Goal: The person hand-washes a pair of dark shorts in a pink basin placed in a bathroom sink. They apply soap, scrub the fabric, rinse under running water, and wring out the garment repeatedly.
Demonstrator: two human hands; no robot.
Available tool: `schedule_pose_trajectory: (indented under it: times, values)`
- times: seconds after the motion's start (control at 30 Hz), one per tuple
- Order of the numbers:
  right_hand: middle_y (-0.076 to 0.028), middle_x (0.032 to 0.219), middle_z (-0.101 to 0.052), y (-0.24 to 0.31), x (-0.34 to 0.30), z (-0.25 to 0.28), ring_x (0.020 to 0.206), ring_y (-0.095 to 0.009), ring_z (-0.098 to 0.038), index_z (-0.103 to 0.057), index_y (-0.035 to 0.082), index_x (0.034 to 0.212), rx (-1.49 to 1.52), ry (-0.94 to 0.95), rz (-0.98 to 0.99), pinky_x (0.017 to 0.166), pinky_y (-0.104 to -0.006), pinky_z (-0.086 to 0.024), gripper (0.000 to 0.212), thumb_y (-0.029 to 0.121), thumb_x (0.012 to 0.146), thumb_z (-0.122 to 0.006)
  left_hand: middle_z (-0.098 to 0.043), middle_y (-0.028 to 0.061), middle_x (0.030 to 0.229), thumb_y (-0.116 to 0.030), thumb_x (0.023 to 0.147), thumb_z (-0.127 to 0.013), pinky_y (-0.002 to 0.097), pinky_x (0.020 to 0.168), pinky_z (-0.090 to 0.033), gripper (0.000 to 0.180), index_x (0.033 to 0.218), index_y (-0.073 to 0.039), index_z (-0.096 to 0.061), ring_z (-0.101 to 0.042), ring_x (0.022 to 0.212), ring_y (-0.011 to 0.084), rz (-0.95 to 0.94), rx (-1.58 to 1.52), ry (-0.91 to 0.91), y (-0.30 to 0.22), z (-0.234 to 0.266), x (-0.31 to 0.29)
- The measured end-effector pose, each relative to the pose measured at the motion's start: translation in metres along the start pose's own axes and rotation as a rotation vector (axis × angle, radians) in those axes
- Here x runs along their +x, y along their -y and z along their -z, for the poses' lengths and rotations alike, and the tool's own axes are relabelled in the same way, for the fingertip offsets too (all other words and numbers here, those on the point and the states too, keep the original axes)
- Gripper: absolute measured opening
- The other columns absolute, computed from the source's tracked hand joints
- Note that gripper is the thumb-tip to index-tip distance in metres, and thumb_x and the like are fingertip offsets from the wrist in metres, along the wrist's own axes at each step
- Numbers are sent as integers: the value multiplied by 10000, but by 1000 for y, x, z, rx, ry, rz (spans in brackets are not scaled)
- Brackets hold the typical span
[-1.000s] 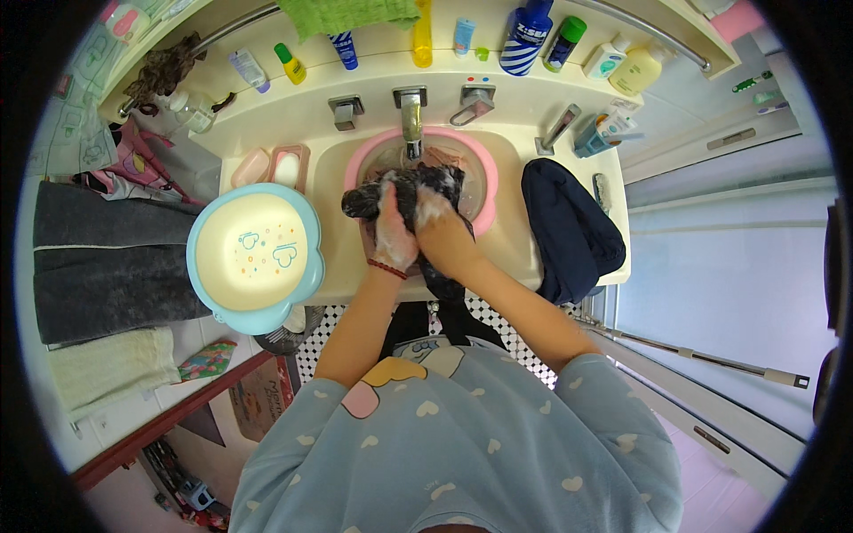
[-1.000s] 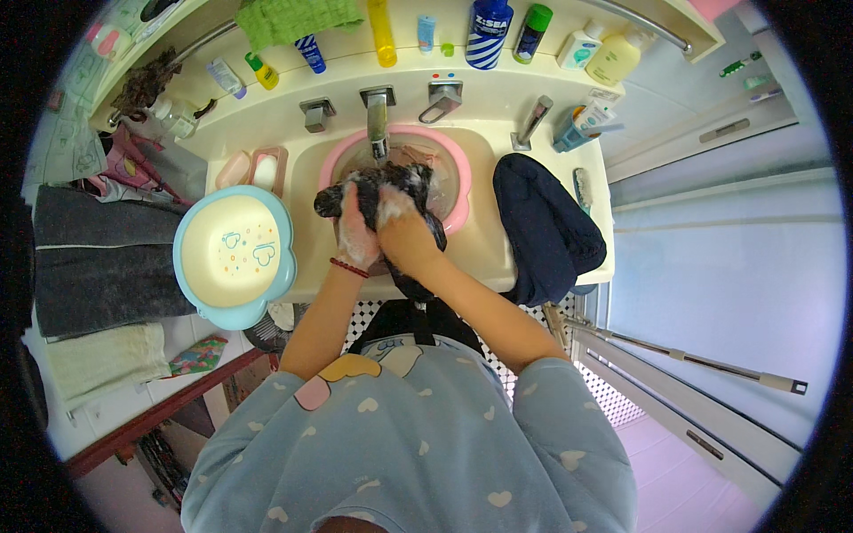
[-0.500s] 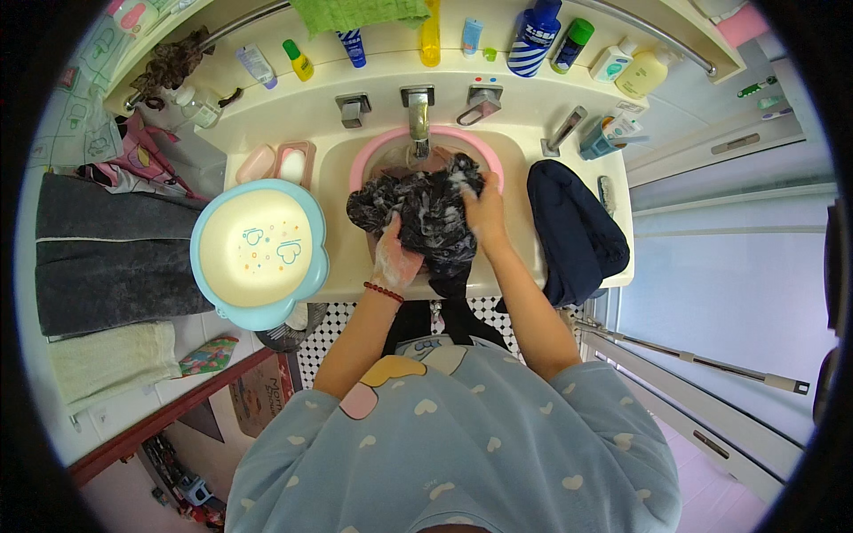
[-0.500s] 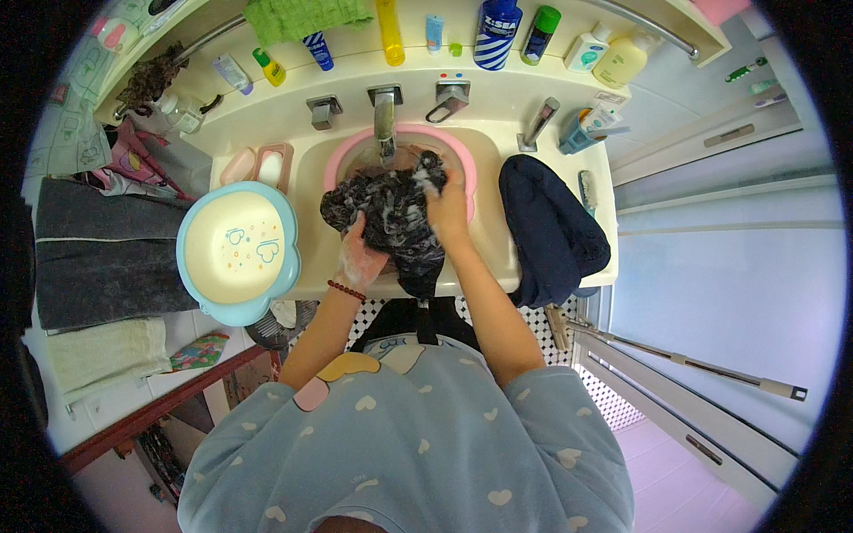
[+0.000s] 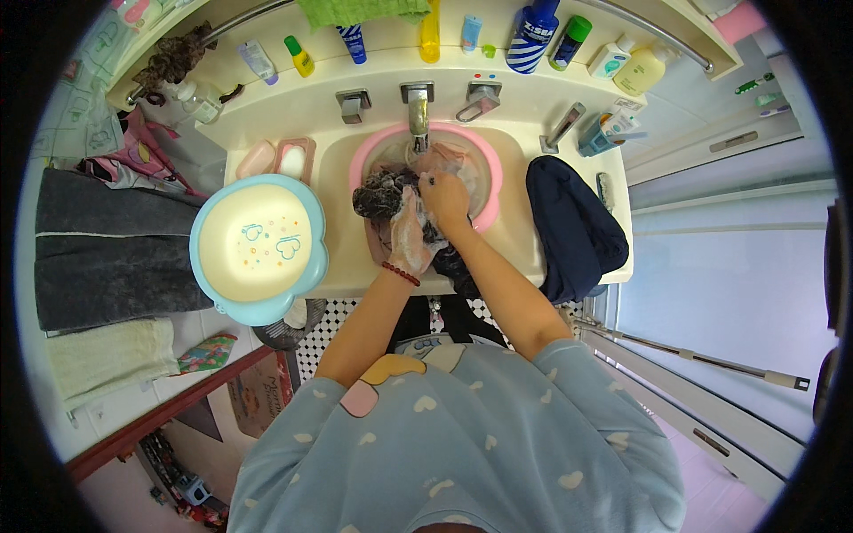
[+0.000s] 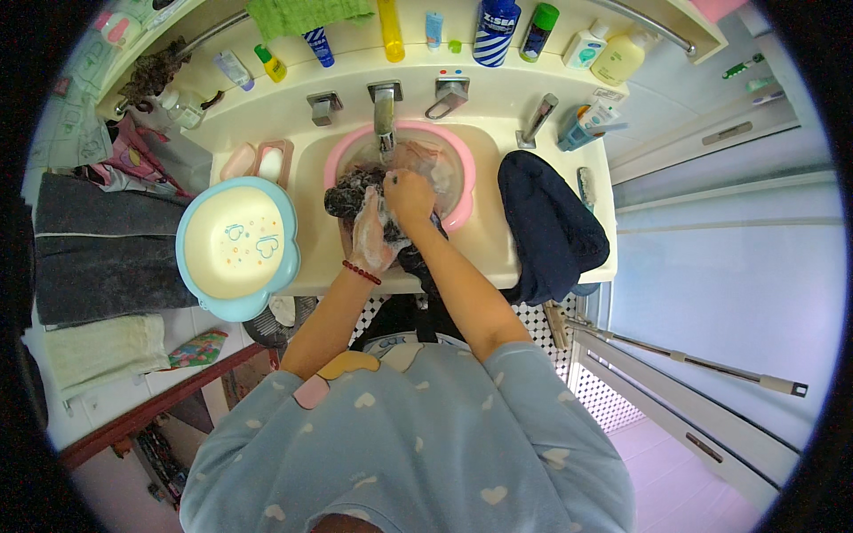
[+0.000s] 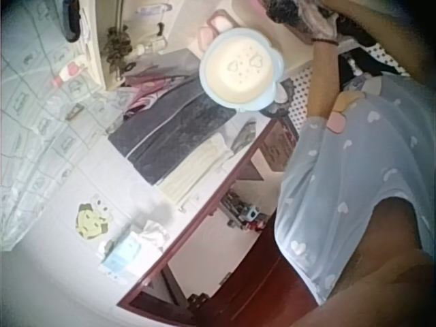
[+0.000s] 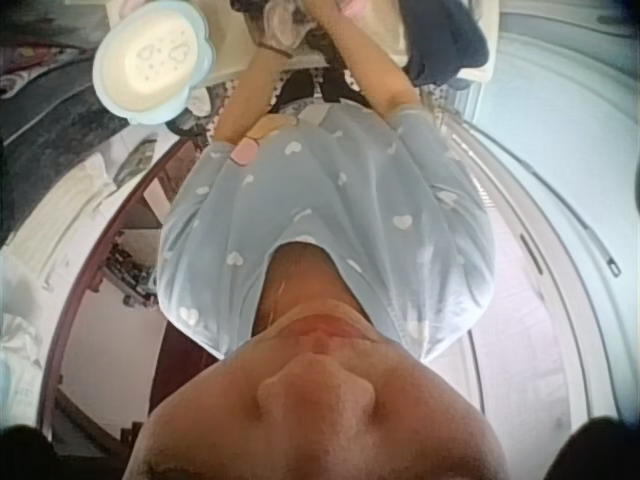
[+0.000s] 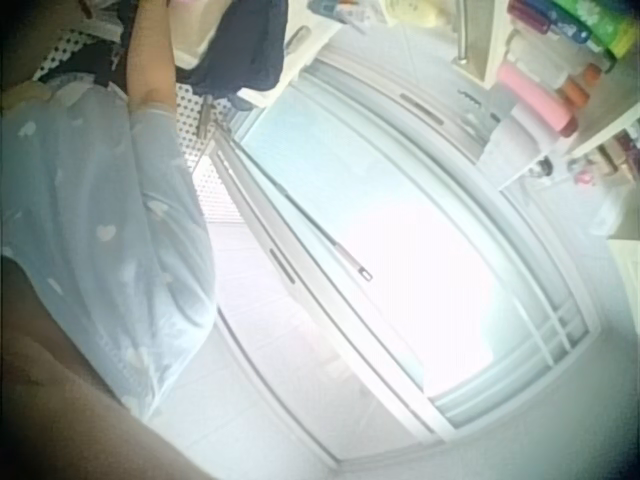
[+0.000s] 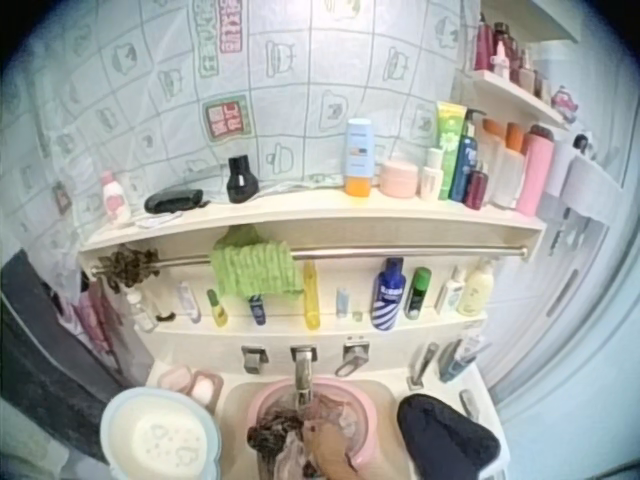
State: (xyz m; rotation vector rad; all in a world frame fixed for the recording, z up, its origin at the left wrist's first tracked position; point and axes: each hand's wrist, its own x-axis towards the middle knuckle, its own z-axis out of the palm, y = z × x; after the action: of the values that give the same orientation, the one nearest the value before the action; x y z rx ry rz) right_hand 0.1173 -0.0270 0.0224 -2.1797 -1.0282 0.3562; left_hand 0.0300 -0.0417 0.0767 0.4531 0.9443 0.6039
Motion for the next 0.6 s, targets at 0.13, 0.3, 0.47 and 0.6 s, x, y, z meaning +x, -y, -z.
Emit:
schedule_pose_trajectory:
  times: [0.13, 0.3, 0.47, 0.6]
  values:
    - [-199, 659, -597, 45, -47, 10, 626, -369, -597, -630, 81, 767, -1, 102, 159, 569, -456, -478, 234, 287, 779, -520, -510, 18, 1104, -439, 914, -339, 412, 915, -371, 357, 1119, -174, -463, -482, 1032, 207, 11, -503, 871, 30, 76, 75]
    - [-194, 626, -583, 42, -25, -4, 579, -382, -581, -601, 70, 752, -72, 39, 187, 543, -466, -466, 230, 268, 795, -493, -538, 37, 1037, -355, 923, -314, 379, 858, -427, 293, 999, -161, -521, -520, 982, 204, -55, -355, 458, 31, 83, 88]
    - [-210, 847, -616, -14, 17, -5, 794, -366, -599, -576, 46, 971, 261, 119, -38, 717, -425, -462, 392, 395, 863, -434, -489, 105, 1202, -396, 912, -338, 449, 934, -381, 449, 1183, -60, -463, -467, 1114, 253, -221, -427, 396, -42, 36, 13]
    - [-143, 1072, -561, -55, -19, -12, 934, -298, -566, -438, 35, 1219, 734, 341, -69, 850, -384, -424, 443, 274, 855, -520, -432, 121, 1275, -485, 885, -349, 481, 1010, -274, 563, 1240, -54, -424, -400, 1175, 301, -243, -625, 351, -59, 61, 18]
